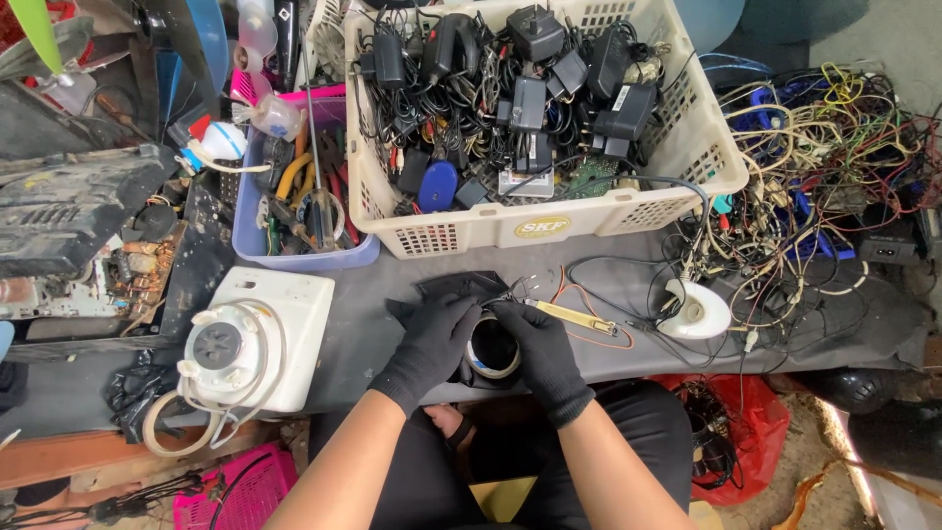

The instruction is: Applying masking tape to an electronic component and trimming the excess tape for a clean finish.

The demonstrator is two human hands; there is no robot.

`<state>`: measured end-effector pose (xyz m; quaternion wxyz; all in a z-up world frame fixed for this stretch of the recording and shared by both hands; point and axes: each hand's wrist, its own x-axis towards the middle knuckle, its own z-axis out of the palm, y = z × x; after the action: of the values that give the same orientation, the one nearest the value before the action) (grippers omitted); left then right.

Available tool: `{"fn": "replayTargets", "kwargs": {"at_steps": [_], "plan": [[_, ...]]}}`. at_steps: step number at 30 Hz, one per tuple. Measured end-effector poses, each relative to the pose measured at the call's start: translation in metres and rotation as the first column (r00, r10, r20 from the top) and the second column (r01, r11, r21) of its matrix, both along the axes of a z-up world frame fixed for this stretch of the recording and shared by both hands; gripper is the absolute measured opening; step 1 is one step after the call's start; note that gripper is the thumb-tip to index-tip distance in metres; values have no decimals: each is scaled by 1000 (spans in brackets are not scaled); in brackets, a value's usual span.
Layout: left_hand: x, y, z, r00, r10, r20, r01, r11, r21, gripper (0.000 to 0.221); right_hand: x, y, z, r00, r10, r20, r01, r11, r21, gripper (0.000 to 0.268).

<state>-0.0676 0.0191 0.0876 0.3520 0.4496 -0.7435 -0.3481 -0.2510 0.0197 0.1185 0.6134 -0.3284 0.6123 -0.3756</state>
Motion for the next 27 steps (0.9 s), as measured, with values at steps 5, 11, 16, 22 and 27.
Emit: {"fn": "replayTargets", "kwargs": {"at_steps": [5,11,16,22,27], "plan": [[-11,0,28,978,199,-61,-153,887,435,43,-4,-2,-5,999,-8,-37,7,1000,-20,23],[-12,2,31,972,232,-26,-174,793,584,40,-4,10,3,997,25,-79,-27,999,-27,28],[-15,-1,15,975,198,96,-220,857,466,39,-3,19,11,970,68,-233,-96,989,-111,31],[-23,4,29,966,205,160,-254,872,418,44,-3,24,2,874,72,-480,-185,964,-191,36],[-16,-2,5,973,182,139,-218,921,321,39,3,20,-1,837,8,-547,-183,946,-266,34]]}}
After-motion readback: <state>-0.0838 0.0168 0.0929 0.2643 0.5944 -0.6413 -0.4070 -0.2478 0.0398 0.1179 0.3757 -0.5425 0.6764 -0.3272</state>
